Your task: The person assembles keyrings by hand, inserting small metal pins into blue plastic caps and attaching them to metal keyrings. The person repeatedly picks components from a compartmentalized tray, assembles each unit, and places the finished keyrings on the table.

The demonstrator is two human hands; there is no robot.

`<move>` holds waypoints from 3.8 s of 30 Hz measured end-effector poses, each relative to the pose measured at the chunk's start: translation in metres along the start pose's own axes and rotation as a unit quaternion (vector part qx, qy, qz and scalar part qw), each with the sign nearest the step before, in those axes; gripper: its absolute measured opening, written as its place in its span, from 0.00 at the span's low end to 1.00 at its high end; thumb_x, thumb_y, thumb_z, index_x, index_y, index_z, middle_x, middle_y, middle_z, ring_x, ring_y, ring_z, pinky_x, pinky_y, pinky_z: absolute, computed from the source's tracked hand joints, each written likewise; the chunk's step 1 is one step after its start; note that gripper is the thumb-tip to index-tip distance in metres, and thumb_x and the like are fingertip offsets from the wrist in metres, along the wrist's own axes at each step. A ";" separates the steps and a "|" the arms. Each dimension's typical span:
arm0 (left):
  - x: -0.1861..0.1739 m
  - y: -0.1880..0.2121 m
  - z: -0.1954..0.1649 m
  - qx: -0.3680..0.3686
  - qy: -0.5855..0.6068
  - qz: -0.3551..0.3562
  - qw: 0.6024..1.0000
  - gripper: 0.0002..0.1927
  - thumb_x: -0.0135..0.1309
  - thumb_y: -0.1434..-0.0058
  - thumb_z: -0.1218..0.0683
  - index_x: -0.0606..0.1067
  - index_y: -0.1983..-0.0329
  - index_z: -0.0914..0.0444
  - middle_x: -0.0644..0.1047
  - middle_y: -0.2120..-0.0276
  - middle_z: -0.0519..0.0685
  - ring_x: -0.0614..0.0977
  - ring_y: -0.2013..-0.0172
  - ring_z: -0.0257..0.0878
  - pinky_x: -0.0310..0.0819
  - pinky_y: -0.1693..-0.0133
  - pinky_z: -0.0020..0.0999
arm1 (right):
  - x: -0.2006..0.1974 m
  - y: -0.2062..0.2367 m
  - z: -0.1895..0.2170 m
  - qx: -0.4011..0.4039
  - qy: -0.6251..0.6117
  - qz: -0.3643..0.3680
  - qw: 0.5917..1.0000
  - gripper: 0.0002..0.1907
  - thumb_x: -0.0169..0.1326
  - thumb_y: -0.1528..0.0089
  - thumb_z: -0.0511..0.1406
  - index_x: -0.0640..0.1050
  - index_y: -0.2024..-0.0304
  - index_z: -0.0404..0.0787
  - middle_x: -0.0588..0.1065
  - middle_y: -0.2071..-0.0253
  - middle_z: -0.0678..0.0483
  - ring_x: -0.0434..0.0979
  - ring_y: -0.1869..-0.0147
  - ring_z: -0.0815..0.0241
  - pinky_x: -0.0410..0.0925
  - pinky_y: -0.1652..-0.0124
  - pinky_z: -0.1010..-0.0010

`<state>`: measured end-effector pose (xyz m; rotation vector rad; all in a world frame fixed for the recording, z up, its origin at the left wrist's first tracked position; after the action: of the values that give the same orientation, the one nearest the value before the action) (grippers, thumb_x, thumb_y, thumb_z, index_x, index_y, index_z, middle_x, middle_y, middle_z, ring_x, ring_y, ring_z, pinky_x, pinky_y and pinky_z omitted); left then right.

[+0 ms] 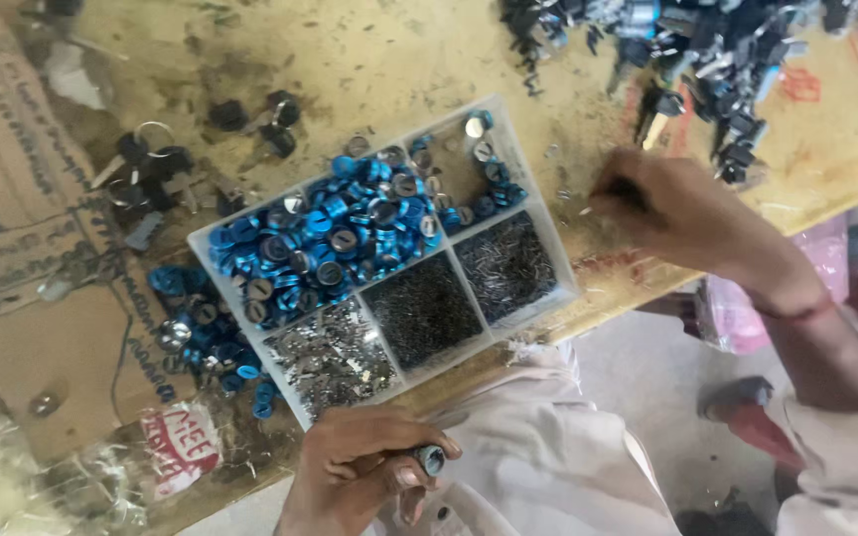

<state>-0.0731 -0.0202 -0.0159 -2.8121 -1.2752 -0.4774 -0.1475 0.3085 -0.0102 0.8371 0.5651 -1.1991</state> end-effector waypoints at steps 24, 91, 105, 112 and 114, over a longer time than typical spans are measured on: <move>0.008 -0.002 0.029 -0.116 0.161 0.003 0.980 0.14 0.59 0.36 0.58 0.83 0.54 0.75 0.81 0.73 0.55 0.82 0.77 0.38 0.75 0.76 0.29 | 0.042 0.045 0.033 0.038 0.027 -0.282 0.958 0.07 0.64 0.36 0.28 0.82 0.55 0.36 0.78 0.60 0.48 0.79 0.65 0.54 0.70 0.64 0.68; 0.029 -0.004 0.033 -0.124 0.239 0.005 0.963 0.13 0.54 0.28 0.59 0.79 0.51 0.76 0.79 0.76 0.52 0.80 0.80 0.33 0.74 0.80 0.28 | 0.068 0.050 0.134 -0.109 -0.294 0.152 0.937 0.11 0.66 0.45 0.27 0.84 0.59 0.42 0.83 0.65 0.57 0.84 0.62 0.67 0.76 0.64 0.77; 0.018 -0.002 0.027 -0.076 0.152 -0.020 0.985 0.11 0.54 0.29 0.61 0.79 0.48 0.72 0.79 0.76 0.51 0.80 0.81 0.32 0.75 0.81 0.26 | 0.066 0.071 0.165 -0.249 -0.029 0.035 0.967 0.24 0.64 0.42 0.30 0.74 0.45 0.34 0.81 0.54 0.48 0.84 0.58 0.58 0.75 0.62 0.69; 0.015 0.005 0.029 -0.072 0.192 -0.131 0.970 0.13 0.50 0.27 0.61 0.78 0.46 0.74 0.81 0.74 0.51 0.81 0.80 0.33 0.77 0.78 0.26 | 0.068 0.098 0.198 -0.424 0.103 -0.071 0.897 0.25 0.59 0.41 0.29 0.68 0.44 0.26 0.76 0.51 0.34 0.82 0.52 0.43 0.75 0.55 0.58; 0.015 0.007 0.027 -0.069 0.214 -0.150 0.963 0.13 0.50 0.27 0.61 0.77 0.45 0.75 0.80 0.73 0.52 0.81 0.78 0.33 0.78 0.77 0.27 | 0.071 0.100 0.202 -0.412 0.119 -0.101 0.898 0.24 0.60 0.40 0.29 0.69 0.44 0.26 0.77 0.50 0.34 0.82 0.54 0.46 0.74 0.57 0.61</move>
<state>-0.0514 -0.0102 -0.0366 -2.4140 -1.6088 -1.1510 -0.0411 0.1173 0.0798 0.1890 1.2739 -0.9032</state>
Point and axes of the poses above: each hand's wrist, its own y-axis away from the middle knuckle, its own x-axis out of the palm, z = x × y, the point moved 7 cm from there along -y, towards the middle knuckle
